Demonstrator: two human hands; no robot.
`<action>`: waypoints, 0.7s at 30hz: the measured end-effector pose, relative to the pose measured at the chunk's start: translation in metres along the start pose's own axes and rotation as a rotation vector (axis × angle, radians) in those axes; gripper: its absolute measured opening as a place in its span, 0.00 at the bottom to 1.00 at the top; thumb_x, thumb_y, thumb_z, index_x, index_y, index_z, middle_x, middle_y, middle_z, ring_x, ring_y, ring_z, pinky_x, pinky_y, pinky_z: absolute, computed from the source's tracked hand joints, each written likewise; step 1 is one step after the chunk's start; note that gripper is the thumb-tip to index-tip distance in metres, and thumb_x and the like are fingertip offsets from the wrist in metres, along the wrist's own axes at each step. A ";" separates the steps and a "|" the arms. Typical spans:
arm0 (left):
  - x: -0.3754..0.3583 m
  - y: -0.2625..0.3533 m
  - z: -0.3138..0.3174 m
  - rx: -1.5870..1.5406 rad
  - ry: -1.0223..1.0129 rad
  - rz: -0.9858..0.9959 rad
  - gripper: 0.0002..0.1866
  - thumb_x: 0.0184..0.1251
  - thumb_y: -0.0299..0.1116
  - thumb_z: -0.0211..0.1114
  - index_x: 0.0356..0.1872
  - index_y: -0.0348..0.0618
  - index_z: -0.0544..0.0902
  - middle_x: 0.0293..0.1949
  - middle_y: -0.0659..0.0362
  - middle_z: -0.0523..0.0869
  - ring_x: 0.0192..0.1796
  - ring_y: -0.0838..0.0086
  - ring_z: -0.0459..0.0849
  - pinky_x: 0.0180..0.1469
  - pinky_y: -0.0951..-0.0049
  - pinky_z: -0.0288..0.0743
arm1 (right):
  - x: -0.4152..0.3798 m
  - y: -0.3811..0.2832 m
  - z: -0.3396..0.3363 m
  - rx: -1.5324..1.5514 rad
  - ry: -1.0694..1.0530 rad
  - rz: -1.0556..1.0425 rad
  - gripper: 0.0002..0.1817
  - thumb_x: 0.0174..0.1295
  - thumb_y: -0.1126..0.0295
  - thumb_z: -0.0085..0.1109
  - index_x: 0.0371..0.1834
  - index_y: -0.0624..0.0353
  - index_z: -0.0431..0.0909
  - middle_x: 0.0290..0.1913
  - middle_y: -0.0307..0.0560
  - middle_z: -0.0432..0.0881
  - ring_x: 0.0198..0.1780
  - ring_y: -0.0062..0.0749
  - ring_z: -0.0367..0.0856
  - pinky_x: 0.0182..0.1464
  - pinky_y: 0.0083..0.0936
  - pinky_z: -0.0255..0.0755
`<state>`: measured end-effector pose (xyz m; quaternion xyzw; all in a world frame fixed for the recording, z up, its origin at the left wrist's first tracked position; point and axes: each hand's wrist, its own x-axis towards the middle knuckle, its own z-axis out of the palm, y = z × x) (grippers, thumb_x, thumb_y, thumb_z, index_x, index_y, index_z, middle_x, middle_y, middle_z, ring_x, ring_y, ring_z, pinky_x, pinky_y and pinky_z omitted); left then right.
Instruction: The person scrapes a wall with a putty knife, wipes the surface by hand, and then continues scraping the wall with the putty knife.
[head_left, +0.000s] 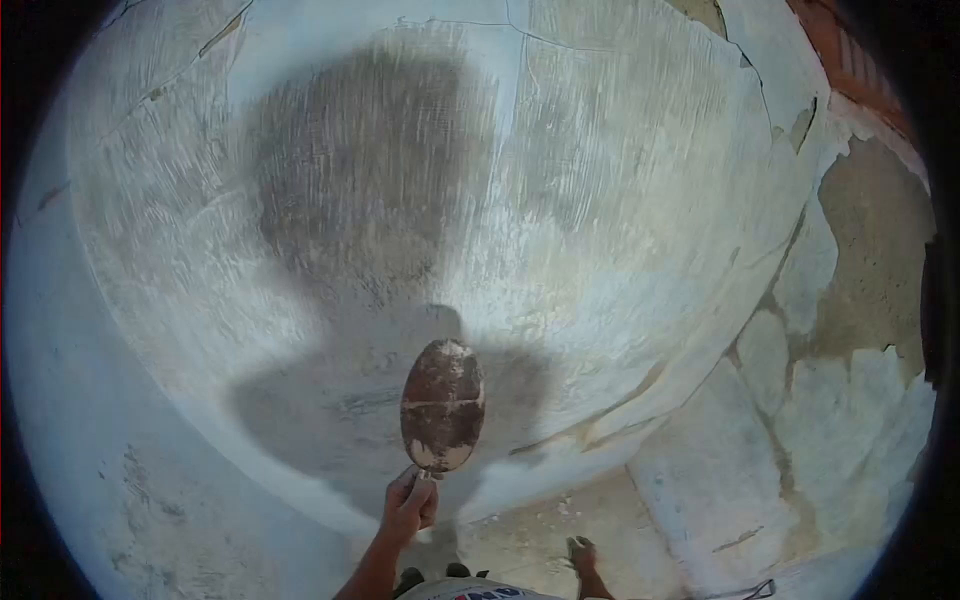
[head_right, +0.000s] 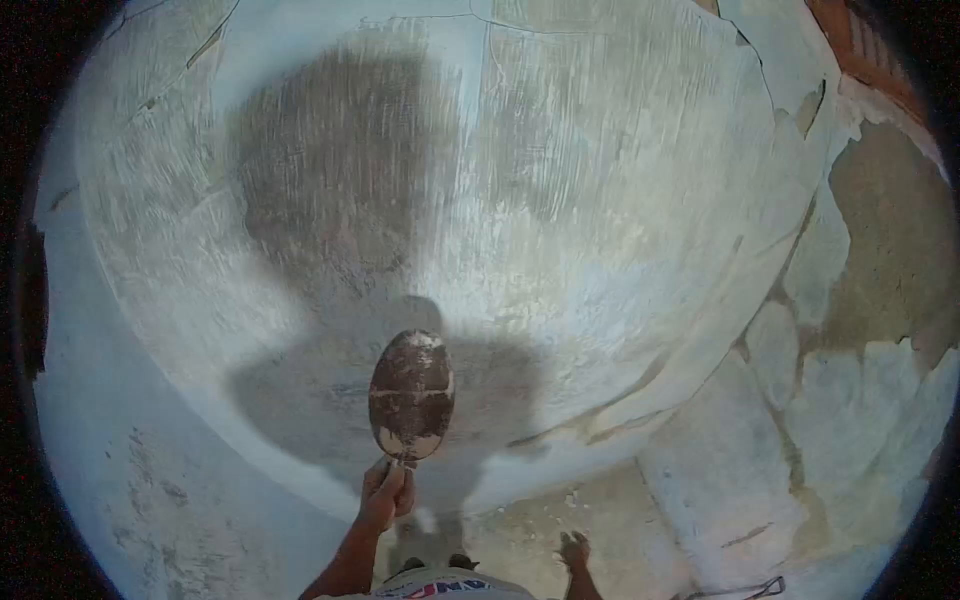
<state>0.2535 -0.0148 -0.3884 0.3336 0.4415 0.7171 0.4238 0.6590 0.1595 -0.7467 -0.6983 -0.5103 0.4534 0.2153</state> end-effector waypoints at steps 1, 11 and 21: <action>-0.002 -0.006 0.002 -0.035 -0.007 -0.002 0.18 0.89 0.49 0.57 0.52 0.42 0.80 0.22 0.65 0.72 0.16 0.83 0.62 0.18 0.72 0.56 | 0.011 0.004 0.034 0.748 -0.200 -0.003 0.32 0.72 0.67 0.72 0.78 0.60 0.73 0.54 0.57 0.88 0.56 0.39 0.89 0.53 0.40 0.90; 0.011 -0.021 0.009 -0.280 -0.036 -0.114 0.24 0.90 0.48 0.53 0.35 0.38 0.81 0.17 0.66 0.67 0.14 0.82 0.60 0.16 0.75 0.51 | -0.225 -0.329 0.089 0.361 -0.405 -1.077 0.38 0.81 0.70 0.55 0.87 0.64 0.47 0.70 0.69 0.80 0.61 0.48 0.89 0.58 0.42 0.84; -0.002 0.007 -0.039 -0.156 -0.032 -0.042 0.22 0.88 0.38 0.50 0.29 0.38 0.79 0.19 0.62 0.74 0.15 0.81 0.63 0.18 0.74 0.53 | -0.263 -0.348 0.106 0.426 -0.392 -1.160 0.53 0.75 0.73 0.67 0.90 0.64 0.34 0.68 0.71 0.80 0.62 0.52 0.89 0.63 0.44 0.83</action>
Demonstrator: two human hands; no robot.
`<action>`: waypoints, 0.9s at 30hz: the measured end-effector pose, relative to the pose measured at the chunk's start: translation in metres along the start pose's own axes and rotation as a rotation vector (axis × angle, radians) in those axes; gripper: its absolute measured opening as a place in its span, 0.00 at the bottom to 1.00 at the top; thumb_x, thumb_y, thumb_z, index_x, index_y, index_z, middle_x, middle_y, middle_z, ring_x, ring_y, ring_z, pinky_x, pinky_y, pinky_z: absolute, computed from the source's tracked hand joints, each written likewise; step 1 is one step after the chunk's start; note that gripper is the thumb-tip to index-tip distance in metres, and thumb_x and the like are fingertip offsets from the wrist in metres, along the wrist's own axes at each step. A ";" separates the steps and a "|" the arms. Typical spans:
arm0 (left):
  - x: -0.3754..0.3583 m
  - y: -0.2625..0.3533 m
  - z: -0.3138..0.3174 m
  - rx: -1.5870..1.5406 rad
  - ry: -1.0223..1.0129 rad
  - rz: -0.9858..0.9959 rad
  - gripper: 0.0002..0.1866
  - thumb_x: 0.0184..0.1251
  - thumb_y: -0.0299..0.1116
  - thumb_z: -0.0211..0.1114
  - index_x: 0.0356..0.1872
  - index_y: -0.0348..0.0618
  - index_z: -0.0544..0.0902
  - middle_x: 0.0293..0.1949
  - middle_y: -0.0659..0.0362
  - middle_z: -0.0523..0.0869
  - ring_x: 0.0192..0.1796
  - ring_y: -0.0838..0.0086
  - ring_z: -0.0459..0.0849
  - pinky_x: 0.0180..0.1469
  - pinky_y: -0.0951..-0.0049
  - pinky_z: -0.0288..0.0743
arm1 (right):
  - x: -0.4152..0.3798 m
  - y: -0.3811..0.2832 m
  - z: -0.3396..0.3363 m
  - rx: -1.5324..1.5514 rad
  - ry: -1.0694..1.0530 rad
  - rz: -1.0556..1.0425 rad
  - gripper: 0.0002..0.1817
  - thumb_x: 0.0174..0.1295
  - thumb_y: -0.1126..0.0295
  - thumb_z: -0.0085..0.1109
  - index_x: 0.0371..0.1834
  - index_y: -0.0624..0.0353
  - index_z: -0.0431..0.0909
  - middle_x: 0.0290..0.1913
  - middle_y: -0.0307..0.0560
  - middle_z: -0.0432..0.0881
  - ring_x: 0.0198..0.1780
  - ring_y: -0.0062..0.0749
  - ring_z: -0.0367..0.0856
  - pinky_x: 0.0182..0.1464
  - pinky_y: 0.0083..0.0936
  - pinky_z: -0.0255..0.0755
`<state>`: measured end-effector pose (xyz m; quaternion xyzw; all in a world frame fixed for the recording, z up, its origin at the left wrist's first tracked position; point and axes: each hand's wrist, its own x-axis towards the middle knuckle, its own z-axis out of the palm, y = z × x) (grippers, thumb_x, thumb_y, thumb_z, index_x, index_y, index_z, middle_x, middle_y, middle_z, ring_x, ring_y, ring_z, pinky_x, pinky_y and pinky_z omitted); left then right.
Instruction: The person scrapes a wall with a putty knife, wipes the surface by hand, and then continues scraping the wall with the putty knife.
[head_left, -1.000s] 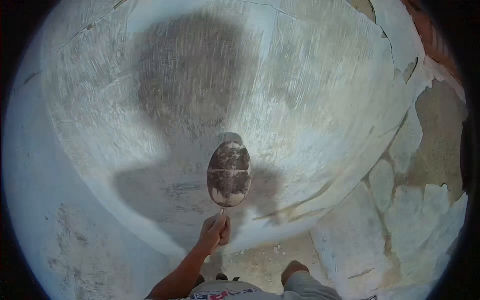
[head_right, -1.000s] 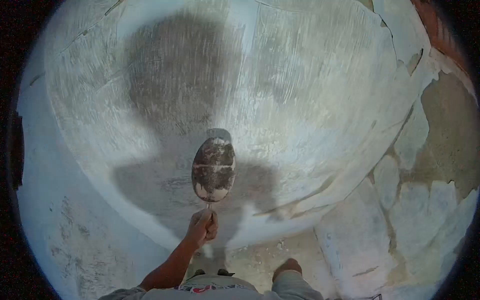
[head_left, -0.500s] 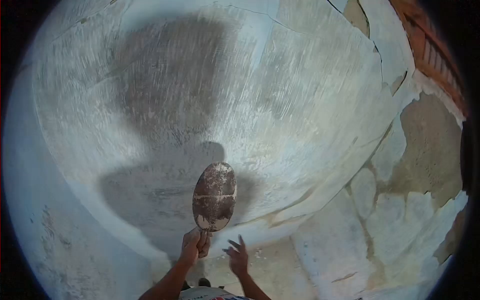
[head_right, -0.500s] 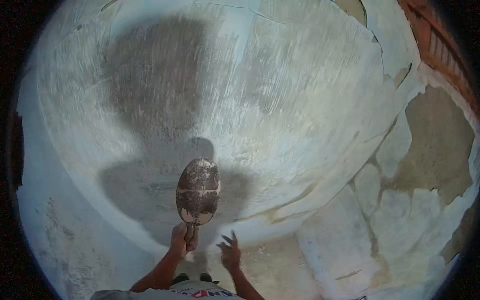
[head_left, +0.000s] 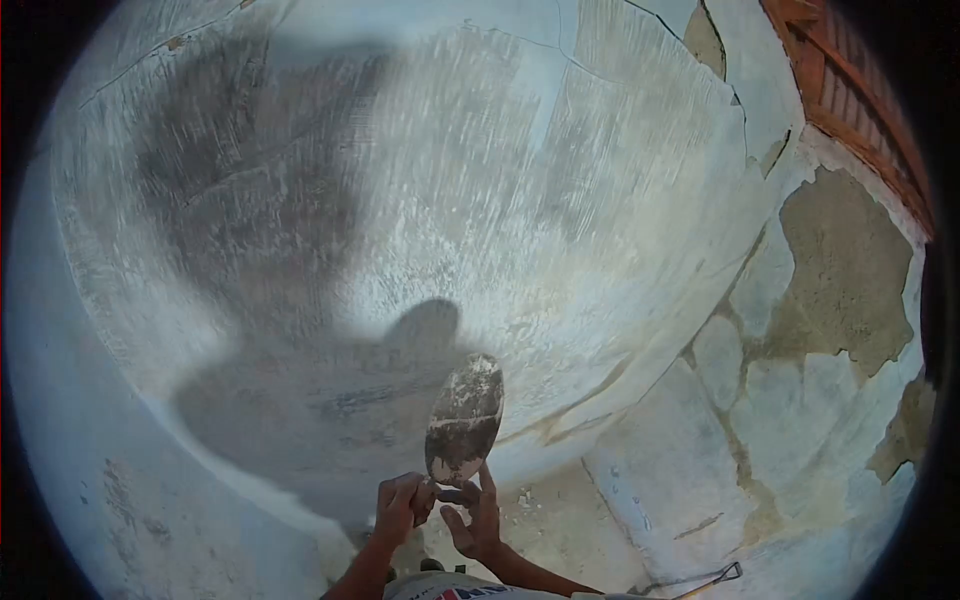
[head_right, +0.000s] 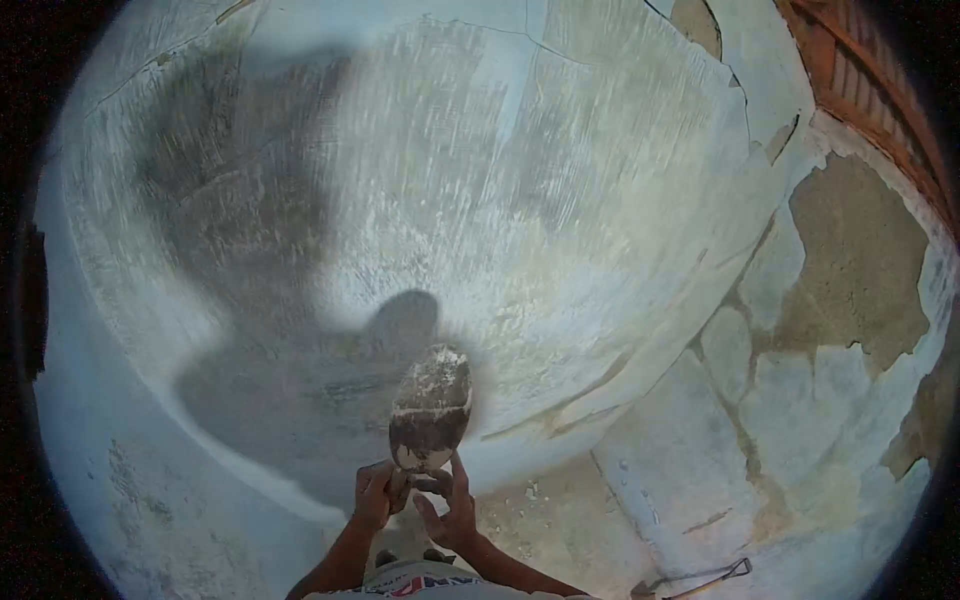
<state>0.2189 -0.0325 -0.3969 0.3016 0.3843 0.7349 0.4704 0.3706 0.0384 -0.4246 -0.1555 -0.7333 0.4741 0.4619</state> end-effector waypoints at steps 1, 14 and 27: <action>-0.002 0.007 -0.003 0.005 0.021 -0.020 0.22 0.88 0.38 0.50 0.30 0.38 0.80 0.19 0.62 0.74 0.16 0.80 0.63 0.18 0.73 0.54 | 0.000 -0.005 0.010 0.049 0.040 0.021 0.54 0.74 0.74 0.68 0.90 0.64 0.33 0.67 0.70 0.81 0.63 0.51 0.88 0.63 0.45 0.83; -0.002 0.025 -0.043 0.308 0.114 0.160 0.24 0.90 0.42 0.51 0.28 0.40 0.77 0.22 0.64 0.76 0.22 0.82 0.68 0.24 0.74 0.59 | 0.044 -0.052 0.074 -0.229 0.014 -0.060 0.59 0.73 0.65 0.73 0.89 0.68 0.32 0.72 0.71 0.76 0.68 0.53 0.86 0.68 0.45 0.80; -0.002 0.030 -0.058 0.323 0.046 0.250 0.23 0.88 0.39 0.49 0.33 0.36 0.82 0.28 0.59 0.82 0.30 0.76 0.78 0.33 0.68 0.71 | 0.038 -0.031 0.108 -0.090 0.033 0.054 0.61 0.75 0.62 0.68 0.88 0.67 0.21 0.85 0.77 0.53 0.77 0.59 0.77 0.74 0.46 0.75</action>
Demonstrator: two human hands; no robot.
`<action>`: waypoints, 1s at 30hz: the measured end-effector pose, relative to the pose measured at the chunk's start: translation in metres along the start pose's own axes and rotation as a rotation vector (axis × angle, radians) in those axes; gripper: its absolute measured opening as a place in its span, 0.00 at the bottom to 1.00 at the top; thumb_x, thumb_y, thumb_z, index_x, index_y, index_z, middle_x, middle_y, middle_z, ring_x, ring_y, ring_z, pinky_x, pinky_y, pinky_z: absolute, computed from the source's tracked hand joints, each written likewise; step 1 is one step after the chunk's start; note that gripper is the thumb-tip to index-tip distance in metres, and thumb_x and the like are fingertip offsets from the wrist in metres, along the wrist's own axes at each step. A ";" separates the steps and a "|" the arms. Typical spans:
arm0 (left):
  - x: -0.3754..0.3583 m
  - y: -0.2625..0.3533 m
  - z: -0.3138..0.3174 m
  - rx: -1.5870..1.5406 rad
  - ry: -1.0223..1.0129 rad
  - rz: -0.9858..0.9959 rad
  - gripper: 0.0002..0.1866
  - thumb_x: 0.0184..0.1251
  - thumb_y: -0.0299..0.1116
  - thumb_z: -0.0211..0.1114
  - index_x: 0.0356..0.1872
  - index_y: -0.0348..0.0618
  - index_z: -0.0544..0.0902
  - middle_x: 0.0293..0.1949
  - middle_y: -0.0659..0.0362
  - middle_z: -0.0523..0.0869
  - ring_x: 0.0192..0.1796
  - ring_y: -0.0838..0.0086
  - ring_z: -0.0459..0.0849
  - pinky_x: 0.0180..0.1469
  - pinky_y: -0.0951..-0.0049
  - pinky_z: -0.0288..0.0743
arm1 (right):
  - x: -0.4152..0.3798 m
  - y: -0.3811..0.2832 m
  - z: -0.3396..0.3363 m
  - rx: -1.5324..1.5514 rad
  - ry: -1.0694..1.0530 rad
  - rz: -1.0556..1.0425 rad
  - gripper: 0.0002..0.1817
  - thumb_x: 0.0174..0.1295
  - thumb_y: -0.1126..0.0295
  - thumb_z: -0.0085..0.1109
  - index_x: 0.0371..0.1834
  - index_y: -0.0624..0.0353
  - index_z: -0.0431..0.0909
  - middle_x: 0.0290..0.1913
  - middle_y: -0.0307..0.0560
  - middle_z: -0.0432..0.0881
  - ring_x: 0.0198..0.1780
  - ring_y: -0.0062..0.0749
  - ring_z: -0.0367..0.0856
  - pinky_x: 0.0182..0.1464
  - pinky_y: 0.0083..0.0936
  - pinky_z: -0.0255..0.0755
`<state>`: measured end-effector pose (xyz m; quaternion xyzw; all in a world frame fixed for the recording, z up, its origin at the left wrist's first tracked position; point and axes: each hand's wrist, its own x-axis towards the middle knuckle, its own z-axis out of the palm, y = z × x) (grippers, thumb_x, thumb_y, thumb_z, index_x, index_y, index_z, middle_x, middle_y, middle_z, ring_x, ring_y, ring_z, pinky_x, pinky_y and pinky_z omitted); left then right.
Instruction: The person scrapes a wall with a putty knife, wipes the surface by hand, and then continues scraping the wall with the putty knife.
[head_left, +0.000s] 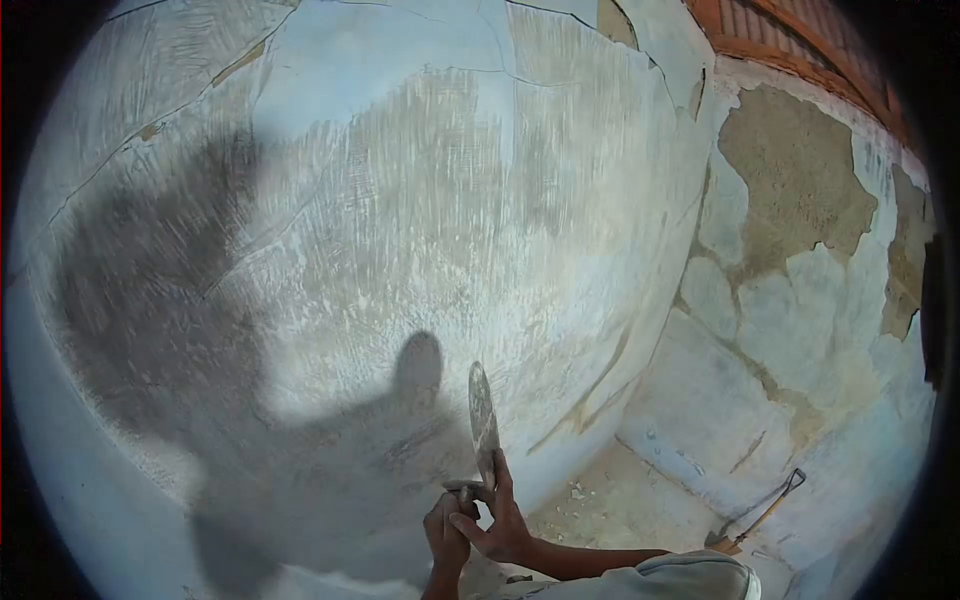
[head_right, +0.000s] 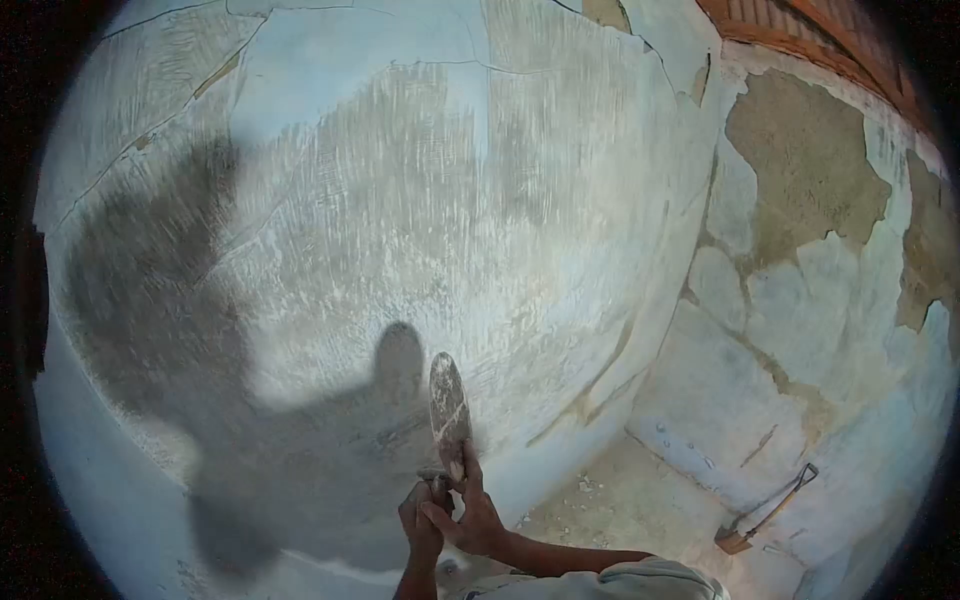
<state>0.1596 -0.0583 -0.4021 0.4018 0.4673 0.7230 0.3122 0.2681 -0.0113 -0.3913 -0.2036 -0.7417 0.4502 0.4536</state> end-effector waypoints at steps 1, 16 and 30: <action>0.000 -0.005 -0.002 -0.050 -0.009 -0.028 0.23 0.88 0.39 0.49 0.34 0.35 0.82 0.28 0.58 0.83 0.30 0.75 0.79 0.33 0.67 0.72 | 0.001 0.004 0.001 -0.005 0.010 -0.007 0.61 0.75 0.62 0.68 0.88 0.67 0.22 0.85 0.77 0.52 0.76 0.59 0.77 0.74 0.47 0.75; 0.000 -0.021 0.007 -0.044 -0.040 0.086 0.28 0.86 0.48 0.45 0.38 0.36 0.86 0.26 0.56 0.84 0.24 0.70 0.78 0.29 0.64 0.68 | -0.001 0.012 0.000 -0.005 0.150 0.146 0.56 0.76 0.67 0.66 0.89 0.68 0.28 0.67 0.66 0.81 0.61 0.49 0.88 0.60 0.38 0.82; 0.172 0.161 0.006 0.769 -0.363 0.930 0.08 0.69 0.31 0.75 0.41 0.37 0.90 0.46 0.49 0.91 0.47 0.55 0.92 0.52 0.59 0.86 | 0.021 -0.010 -0.053 0.390 0.434 0.176 0.46 0.75 0.80 0.49 0.88 0.53 0.31 0.42 0.52 0.82 0.25 0.19 0.76 0.25 0.22 0.74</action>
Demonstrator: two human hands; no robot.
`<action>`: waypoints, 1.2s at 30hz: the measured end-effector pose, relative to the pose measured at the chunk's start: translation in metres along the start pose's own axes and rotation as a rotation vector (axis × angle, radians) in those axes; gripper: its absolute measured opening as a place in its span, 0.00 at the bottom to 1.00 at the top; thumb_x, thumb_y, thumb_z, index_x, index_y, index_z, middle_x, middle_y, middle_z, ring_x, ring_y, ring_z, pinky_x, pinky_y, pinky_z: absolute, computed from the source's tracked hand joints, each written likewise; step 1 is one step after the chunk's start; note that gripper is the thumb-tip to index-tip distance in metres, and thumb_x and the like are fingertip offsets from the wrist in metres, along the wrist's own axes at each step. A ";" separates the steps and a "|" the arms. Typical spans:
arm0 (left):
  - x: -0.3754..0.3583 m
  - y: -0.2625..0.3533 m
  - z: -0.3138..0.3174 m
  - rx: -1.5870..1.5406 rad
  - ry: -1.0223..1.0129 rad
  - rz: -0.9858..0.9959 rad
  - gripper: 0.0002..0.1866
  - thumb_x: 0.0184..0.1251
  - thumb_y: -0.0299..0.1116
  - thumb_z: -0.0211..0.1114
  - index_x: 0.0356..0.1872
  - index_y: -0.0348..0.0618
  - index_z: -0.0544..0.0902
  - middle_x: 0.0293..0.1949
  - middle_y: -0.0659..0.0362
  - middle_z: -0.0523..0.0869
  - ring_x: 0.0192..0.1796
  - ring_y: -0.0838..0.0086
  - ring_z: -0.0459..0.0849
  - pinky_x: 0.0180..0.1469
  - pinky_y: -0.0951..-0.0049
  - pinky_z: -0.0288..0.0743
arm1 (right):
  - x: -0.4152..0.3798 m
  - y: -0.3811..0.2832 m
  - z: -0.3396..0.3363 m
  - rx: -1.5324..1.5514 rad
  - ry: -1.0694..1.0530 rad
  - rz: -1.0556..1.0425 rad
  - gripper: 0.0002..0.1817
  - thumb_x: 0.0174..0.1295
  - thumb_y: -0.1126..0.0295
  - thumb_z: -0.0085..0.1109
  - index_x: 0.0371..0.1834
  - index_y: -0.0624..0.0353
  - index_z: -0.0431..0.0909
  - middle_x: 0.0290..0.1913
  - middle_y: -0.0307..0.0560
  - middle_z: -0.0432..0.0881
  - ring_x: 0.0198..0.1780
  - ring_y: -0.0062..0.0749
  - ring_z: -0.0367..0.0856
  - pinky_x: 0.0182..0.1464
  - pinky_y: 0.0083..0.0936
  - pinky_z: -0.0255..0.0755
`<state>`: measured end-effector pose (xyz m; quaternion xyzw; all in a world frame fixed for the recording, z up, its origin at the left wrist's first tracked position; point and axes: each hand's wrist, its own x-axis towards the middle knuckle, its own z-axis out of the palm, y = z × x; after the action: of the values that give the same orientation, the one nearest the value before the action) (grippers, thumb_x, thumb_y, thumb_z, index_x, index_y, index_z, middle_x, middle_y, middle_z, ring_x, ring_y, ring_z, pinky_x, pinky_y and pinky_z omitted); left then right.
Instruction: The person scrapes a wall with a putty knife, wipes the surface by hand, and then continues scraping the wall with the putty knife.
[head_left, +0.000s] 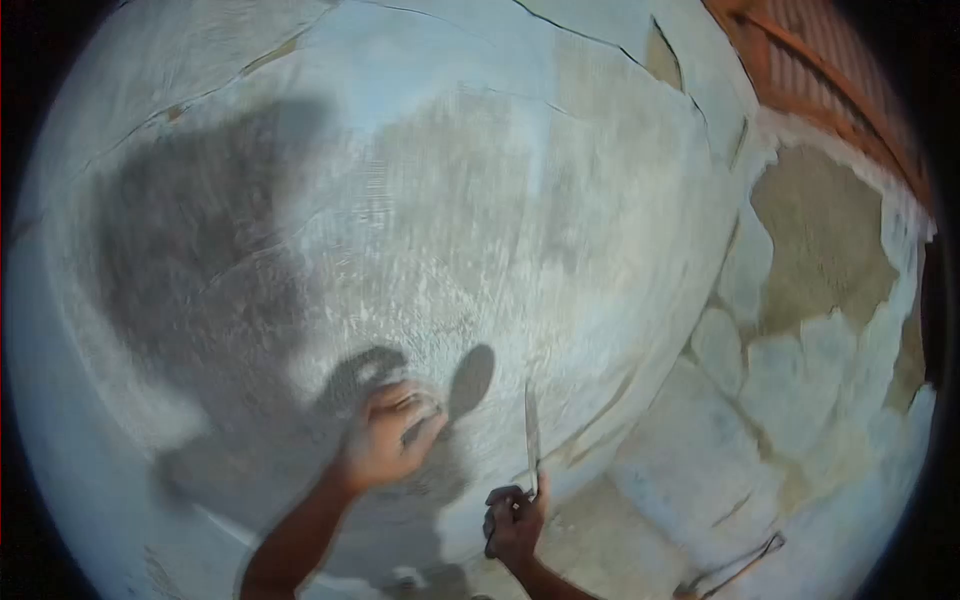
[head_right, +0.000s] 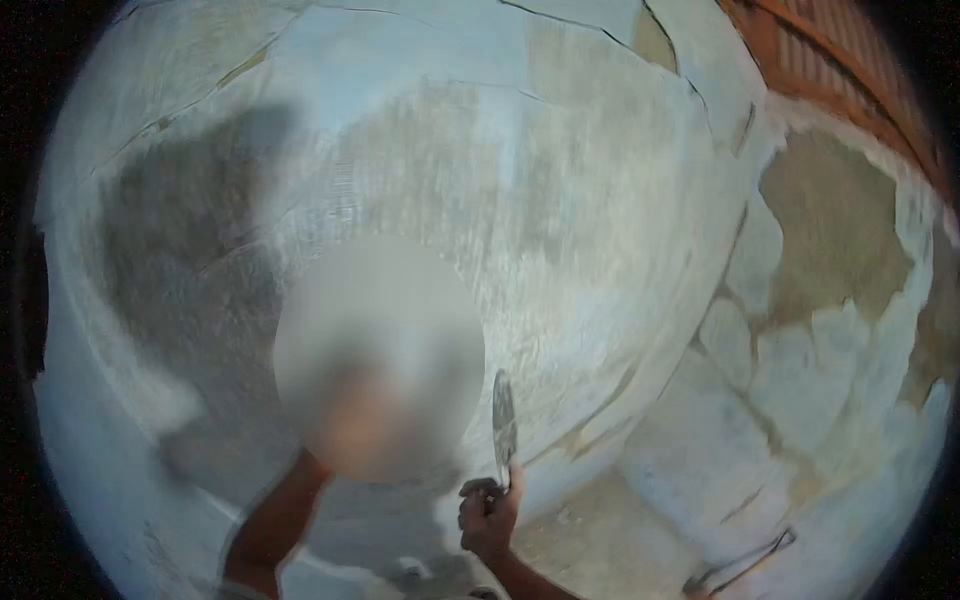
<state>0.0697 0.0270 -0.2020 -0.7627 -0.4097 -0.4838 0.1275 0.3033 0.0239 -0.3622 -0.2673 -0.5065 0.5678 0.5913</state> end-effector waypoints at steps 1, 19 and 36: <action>0.032 0.002 -0.019 0.143 -0.023 0.074 0.11 0.69 0.34 0.75 0.45 0.38 0.89 0.53 0.48 0.89 0.52 0.53 0.91 0.59 0.53 0.83 | -0.003 0.000 -0.003 0.041 0.004 0.026 0.46 0.75 0.80 0.49 0.88 0.52 0.32 0.41 0.51 0.82 0.23 0.19 0.75 0.24 0.23 0.73; 0.308 -0.057 -0.035 1.222 0.057 0.357 0.33 0.79 0.63 0.59 0.82 0.75 0.72 0.89 0.70 0.60 0.91 0.69 0.50 0.91 0.44 0.32 | -0.005 0.015 -0.097 -0.031 -0.126 -0.016 0.36 0.79 0.63 0.58 0.80 0.65 0.49 0.29 0.45 0.80 0.20 0.20 0.73 0.21 0.22 0.69; 0.253 -0.055 -0.164 1.395 0.305 0.357 0.30 0.82 0.52 0.62 0.82 0.72 0.71 0.88 0.68 0.62 0.89 0.63 0.56 0.89 0.42 0.48 | 0.163 -0.103 -0.059 -0.693 -0.250 -0.471 0.33 0.85 0.66 0.50 0.90 0.57 0.56 0.44 0.59 0.91 0.30 0.27 0.83 0.38 0.30 0.80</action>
<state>-0.0257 0.0914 0.0822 -0.4835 -0.4694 -0.1834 0.7157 0.3725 0.1706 -0.2425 -0.2562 -0.7819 0.2421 0.5141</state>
